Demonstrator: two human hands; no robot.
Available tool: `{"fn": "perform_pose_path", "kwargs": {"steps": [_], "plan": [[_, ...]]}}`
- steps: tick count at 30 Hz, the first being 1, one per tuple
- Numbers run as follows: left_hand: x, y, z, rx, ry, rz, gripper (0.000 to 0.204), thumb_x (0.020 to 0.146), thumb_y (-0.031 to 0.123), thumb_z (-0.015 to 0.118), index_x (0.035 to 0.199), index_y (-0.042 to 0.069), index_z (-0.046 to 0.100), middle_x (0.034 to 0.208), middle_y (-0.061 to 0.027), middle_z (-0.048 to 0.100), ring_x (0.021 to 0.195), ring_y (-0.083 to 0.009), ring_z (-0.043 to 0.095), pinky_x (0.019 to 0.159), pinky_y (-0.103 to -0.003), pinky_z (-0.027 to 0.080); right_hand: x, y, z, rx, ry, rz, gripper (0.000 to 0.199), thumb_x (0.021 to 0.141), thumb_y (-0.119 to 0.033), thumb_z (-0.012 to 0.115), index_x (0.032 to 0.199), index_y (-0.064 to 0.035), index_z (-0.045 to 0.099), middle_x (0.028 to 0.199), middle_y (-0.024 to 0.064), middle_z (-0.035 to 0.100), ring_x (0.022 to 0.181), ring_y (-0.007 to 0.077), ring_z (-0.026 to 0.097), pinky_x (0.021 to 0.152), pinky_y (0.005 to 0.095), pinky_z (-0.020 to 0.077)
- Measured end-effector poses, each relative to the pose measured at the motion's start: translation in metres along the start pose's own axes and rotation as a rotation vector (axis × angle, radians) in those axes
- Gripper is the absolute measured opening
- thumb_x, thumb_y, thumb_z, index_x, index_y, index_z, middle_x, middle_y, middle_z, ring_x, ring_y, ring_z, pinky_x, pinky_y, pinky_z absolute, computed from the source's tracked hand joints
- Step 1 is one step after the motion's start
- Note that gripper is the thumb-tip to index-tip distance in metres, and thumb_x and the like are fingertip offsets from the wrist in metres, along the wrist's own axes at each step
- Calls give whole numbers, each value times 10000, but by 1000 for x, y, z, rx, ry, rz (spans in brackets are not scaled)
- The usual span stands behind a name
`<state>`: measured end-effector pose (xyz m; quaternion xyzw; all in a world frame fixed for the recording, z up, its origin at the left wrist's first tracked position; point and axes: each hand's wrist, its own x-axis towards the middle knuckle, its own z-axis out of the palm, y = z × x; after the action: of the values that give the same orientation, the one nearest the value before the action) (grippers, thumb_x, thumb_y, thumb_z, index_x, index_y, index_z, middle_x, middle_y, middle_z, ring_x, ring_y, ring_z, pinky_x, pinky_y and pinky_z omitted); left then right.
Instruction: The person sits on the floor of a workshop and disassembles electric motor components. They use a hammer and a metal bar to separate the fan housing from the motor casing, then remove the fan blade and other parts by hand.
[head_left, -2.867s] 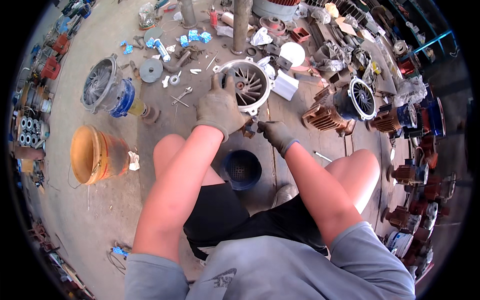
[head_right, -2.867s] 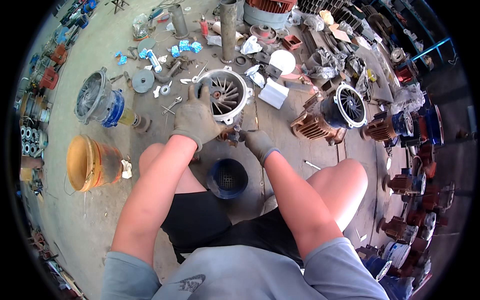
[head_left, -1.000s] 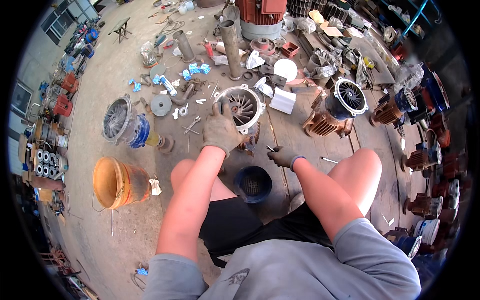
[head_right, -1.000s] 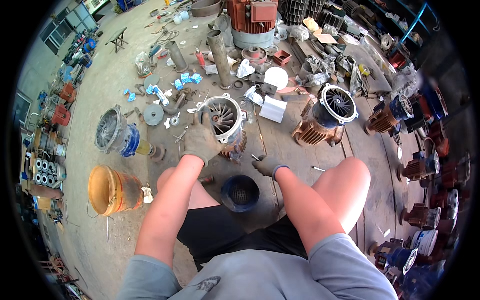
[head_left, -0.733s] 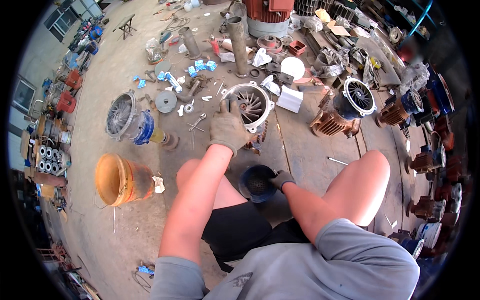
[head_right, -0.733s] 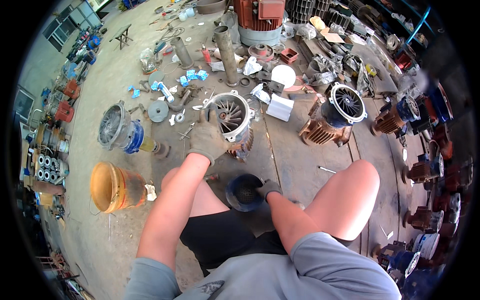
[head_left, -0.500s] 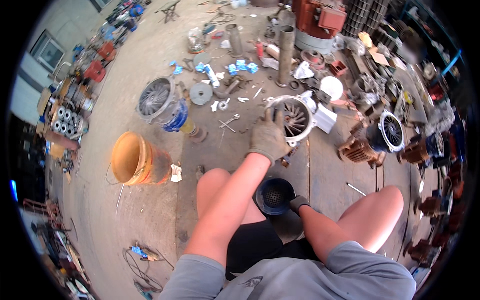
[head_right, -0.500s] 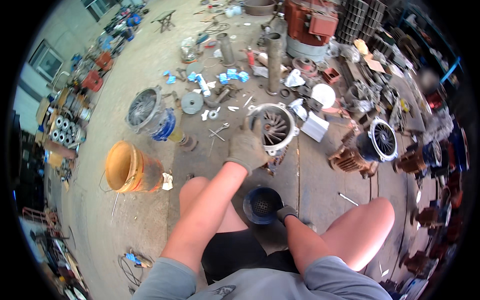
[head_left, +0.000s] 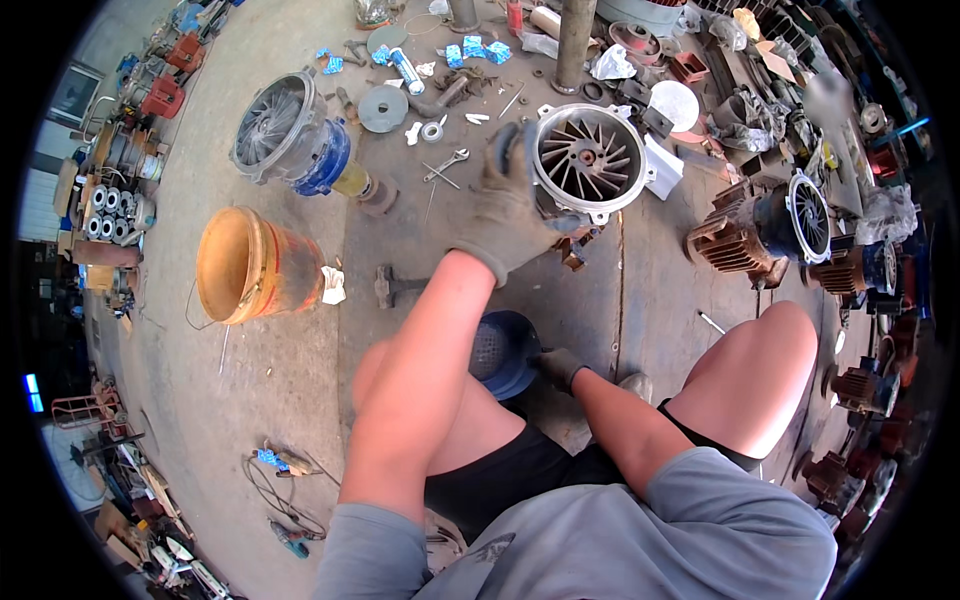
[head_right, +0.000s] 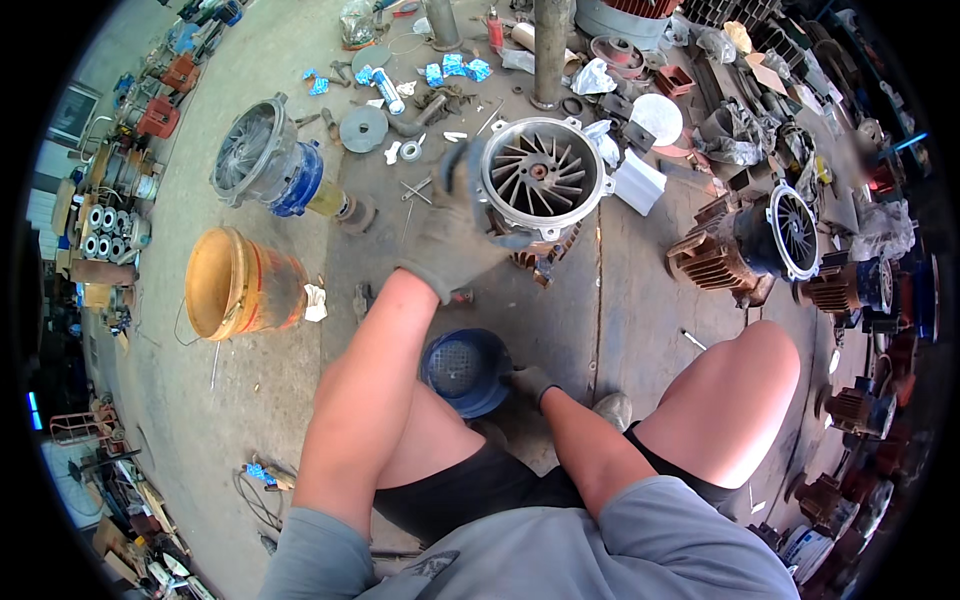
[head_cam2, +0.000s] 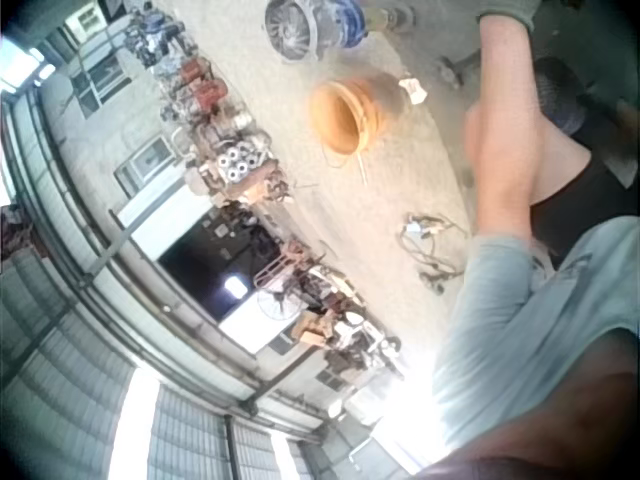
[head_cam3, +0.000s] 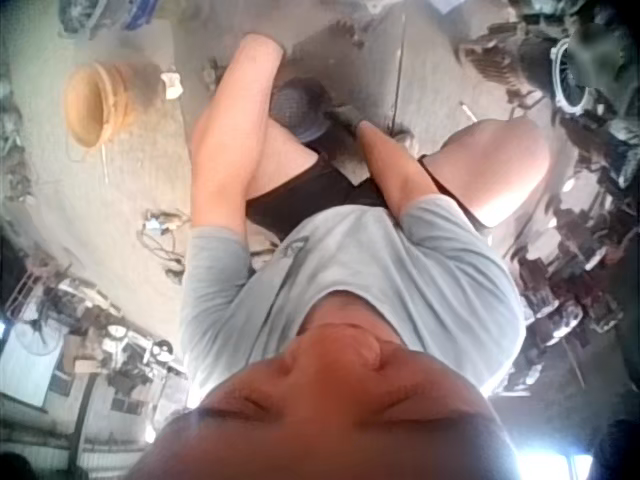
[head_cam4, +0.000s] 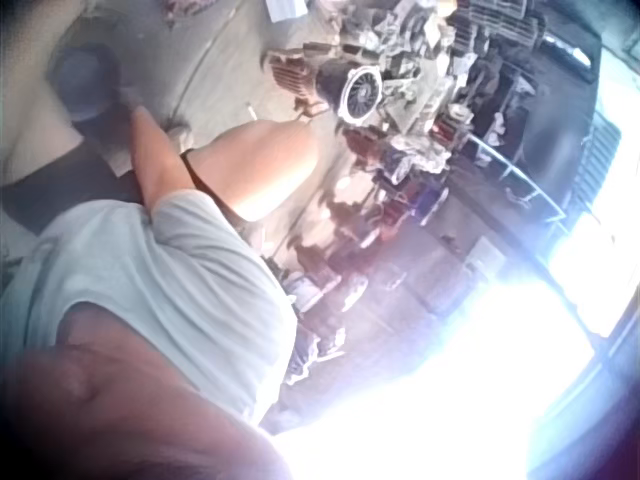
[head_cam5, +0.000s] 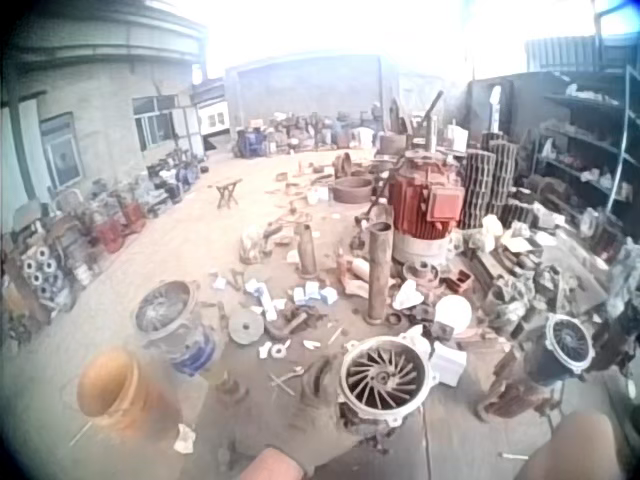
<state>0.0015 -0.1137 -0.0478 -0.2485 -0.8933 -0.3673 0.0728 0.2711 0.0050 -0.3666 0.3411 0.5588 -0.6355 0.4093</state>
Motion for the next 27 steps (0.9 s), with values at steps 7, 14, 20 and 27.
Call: {"fn": "perform_pose_path", "kwargs": {"steps": [7,14,20,27], "plan": [[-35,0,-74,-140,149,-343,1093,808,365,962,1666,93,342,1622,-264,397,1363,-440,585,1129,-485,541,11,29,17,1098,-1016,479,347,1086,-318,603,1331,-82,673,855,-3,656,598,91,560,553,259,453],[-75,-21,-96,249,-584,-648,925,899,478,856,1632,80,457,1551,-281,571,1427,-374,595,1118,-460,543,-9,-29,16,511,-797,465,290,1075,-343,597,1104,-83,723,704,-29,540,522,76,466,482,257,365],[-72,-28,-95,35,-821,-565,833,965,628,720,1543,43,583,1504,-219,651,1402,-317,622,1123,-417,533,-102,-127,-4,-298,-781,-95,305,1061,-307,612,802,-148,635,652,-20,524,519,100,478,466,291,364],[-82,-14,-58,-845,-518,-494,620,1105,579,598,1353,24,724,1287,-96,754,1156,-173,692,1022,-339,555,-195,-177,-79,4,-949,379,341,1076,-382,645,924,-93,745,720,18,635,591,134,572,544,300,444]]}}
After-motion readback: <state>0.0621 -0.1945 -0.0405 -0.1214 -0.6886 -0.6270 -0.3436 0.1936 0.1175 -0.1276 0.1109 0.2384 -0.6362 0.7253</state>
